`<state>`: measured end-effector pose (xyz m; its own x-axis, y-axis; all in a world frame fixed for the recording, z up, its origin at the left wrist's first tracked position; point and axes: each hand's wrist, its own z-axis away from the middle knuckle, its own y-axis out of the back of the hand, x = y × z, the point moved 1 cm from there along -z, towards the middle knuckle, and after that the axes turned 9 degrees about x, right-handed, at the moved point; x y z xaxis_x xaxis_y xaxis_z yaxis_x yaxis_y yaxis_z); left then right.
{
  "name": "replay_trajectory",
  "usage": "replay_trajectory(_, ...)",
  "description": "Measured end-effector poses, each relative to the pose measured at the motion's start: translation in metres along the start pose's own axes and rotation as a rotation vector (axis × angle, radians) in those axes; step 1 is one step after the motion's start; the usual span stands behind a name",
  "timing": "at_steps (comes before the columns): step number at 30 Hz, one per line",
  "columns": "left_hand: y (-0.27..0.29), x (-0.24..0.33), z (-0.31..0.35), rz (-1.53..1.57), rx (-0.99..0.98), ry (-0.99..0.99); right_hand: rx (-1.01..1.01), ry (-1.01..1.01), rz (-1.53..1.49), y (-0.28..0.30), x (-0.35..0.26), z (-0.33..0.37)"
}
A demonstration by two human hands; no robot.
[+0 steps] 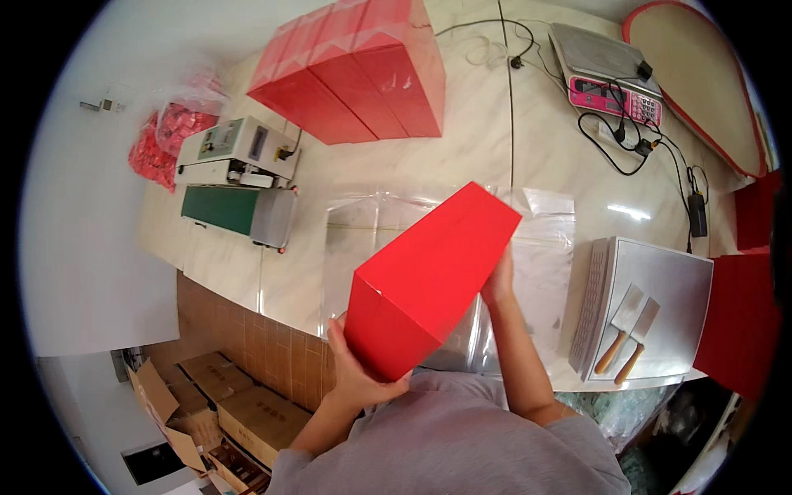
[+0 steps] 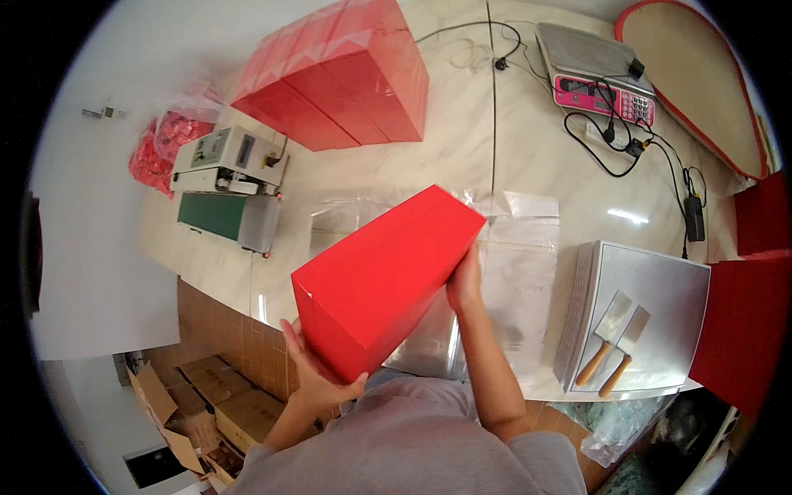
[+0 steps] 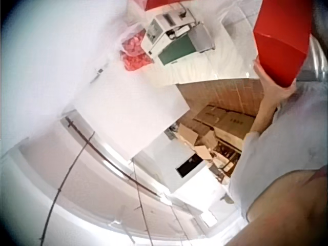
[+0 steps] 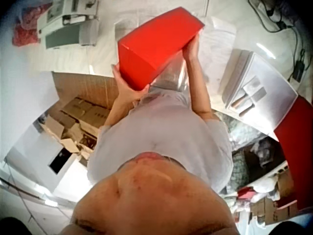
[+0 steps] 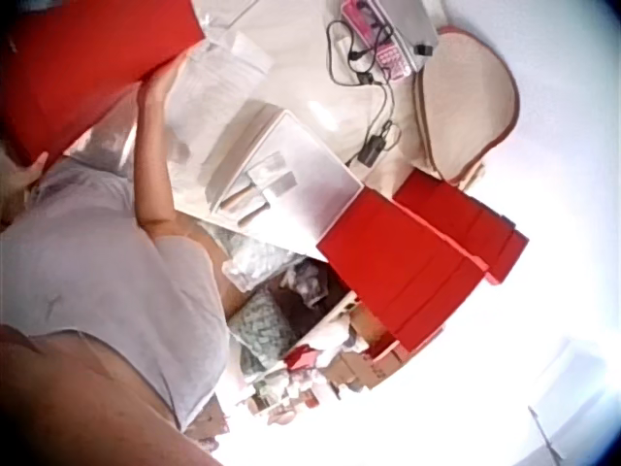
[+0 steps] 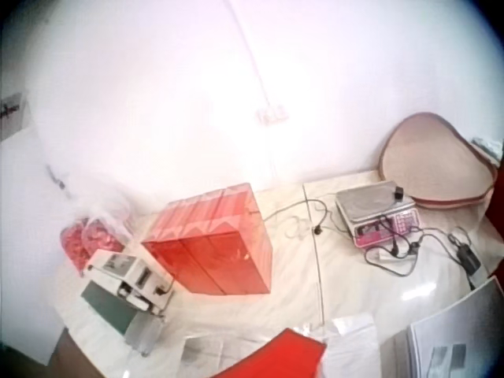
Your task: The person assembles a red rectangular box by applying glue to its edges and pressing the flaps together. They handle a glue stick, open and close it, and repeatedly align and press the box edges to secure the assembly.
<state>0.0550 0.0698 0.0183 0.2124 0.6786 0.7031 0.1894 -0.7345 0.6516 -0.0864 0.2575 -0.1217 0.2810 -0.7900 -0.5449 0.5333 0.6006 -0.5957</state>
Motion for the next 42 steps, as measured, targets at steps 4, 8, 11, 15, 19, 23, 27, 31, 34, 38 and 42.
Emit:
replay_trajectory(4,0.021,-0.005,0.017,-0.125,0.013,-0.096,-0.1,0.113,0.022,-0.022,-0.037,0.022)
replay_trajectory(8,0.011,-0.026,0.02,0.131,0.043,-0.126,-0.014,0.42,0.159,-0.031,-0.075,0.053)
replay_trajectory(11,-0.01,-0.041,0.031,0.274,0.079,-0.174,-0.004,0.512,0.135,-0.032,-0.098,0.084)
replay_trajectory(15,-0.063,-0.069,0.048,0.296,-0.016,-0.266,0.014,0.579,0.144,-0.019,-0.121,0.104)
replay_trajectory(19,-0.081,-0.067,0.058,0.266,-0.079,-0.252,0.161,0.651,0.274,0.006,-0.121,0.12)
replay_trajectory(23,-0.086,-0.067,0.07,0.428,-0.066,-0.16,0.125,0.597,0.14,0.025,-0.112,0.14)
replay_trajectory(27,-0.062,-0.064,0.067,0.518,-0.109,-0.196,0.235,0.681,0.281,0.035,-0.109,0.146)
replay_trajectory(31,-0.021,-0.062,0.032,0.745,-0.211,-0.215,0.278,0.714,0.354,0.027,-0.107,0.154)
replay_trajectory(34,-0.012,-0.054,0.022,0.942,-0.278,-0.119,0.28,0.714,0.386,0.026,-0.108,0.154)
replay_trajectory(38,-0.014,-0.046,0.022,1.028,-0.288,-0.05,0.306,0.722,0.399,0.024,-0.108,0.151)
replay_trajectory(42,-0.014,-0.039,0.024,1.029,-0.26,-0.026,0.325,0.722,0.368,0.021,-0.107,0.152)
